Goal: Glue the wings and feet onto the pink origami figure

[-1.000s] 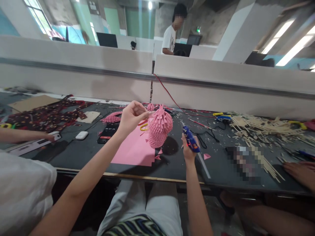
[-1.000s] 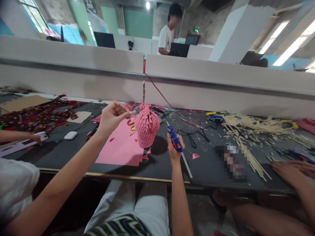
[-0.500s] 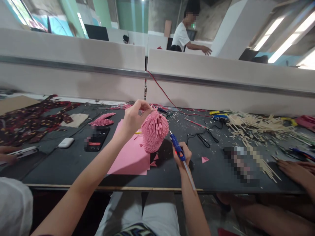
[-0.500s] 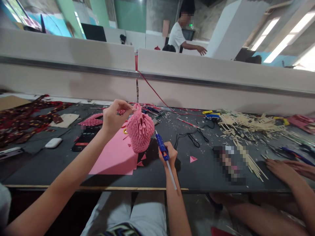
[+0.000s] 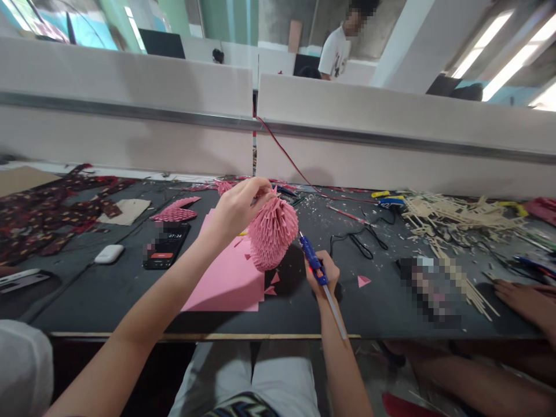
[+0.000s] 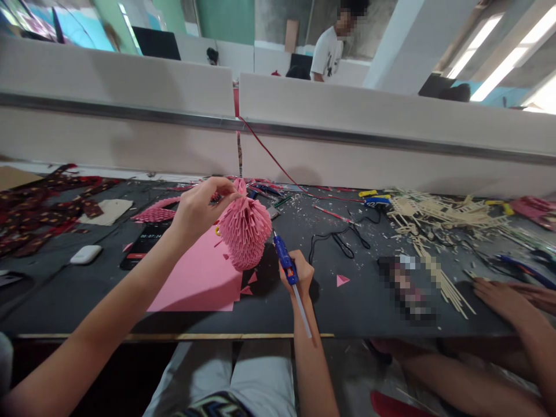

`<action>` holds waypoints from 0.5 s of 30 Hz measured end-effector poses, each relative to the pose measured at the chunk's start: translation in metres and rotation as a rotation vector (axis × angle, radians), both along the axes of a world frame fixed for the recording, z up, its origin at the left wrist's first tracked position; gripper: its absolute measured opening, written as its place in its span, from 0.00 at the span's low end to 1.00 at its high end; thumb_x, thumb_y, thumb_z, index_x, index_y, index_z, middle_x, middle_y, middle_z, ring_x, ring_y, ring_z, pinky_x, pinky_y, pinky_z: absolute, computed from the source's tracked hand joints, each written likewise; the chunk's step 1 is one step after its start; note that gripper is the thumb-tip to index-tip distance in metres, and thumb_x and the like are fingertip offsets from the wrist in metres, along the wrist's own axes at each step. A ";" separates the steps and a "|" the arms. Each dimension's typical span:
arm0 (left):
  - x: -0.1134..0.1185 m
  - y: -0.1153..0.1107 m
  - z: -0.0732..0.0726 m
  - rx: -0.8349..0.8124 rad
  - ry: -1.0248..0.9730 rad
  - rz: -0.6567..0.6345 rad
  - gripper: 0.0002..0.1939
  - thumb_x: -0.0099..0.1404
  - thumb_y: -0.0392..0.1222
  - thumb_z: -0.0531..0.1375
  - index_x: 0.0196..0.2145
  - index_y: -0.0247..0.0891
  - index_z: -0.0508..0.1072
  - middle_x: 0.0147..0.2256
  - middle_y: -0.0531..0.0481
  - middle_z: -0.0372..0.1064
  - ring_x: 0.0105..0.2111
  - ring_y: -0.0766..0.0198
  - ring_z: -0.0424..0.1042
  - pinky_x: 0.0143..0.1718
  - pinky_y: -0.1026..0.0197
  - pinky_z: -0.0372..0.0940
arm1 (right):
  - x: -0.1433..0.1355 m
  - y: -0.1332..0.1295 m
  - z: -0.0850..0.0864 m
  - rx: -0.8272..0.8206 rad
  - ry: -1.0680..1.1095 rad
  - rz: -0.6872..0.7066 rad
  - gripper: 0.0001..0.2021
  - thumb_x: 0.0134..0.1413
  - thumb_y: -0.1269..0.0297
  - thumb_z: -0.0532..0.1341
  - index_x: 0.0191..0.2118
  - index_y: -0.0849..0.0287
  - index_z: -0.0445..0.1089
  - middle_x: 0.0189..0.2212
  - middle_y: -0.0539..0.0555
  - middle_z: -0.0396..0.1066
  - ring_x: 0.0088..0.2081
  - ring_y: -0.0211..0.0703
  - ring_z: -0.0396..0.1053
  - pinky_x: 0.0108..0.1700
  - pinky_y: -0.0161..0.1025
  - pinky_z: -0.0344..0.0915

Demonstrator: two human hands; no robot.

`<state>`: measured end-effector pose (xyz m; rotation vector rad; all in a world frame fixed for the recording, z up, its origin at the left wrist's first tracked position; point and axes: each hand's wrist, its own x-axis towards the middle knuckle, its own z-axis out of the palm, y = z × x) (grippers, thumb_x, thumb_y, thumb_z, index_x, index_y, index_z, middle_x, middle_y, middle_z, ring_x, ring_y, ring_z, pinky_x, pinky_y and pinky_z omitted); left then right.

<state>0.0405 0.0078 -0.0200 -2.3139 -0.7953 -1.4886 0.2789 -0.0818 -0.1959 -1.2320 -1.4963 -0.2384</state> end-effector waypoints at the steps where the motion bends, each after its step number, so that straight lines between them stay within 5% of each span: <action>1: 0.000 0.001 -0.001 0.022 0.017 -0.003 0.03 0.70 0.36 0.62 0.40 0.37 0.70 0.34 0.53 0.77 0.33 0.68 0.77 0.35 0.67 0.69 | 0.000 0.000 0.000 -0.003 -0.003 0.000 0.07 0.54 0.69 0.65 0.31 0.55 0.64 0.24 0.45 0.67 0.23 0.34 0.66 0.30 0.30 0.64; 15: -0.002 -0.001 -0.010 -0.002 0.006 -0.088 0.03 0.72 0.36 0.59 0.43 0.38 0.71 0.38 0.49 0.79 0.39 0.66 0.78 0.43 0.63 0.71 | 0.005 0.005 -0.002 -0.002 0.026 -0.028 0.08 0.50 0.62 0.68 0.28 0.50 0.66 0.20 0.47 0.70 0.20 0.33 0.68 0.25 0.31 0.63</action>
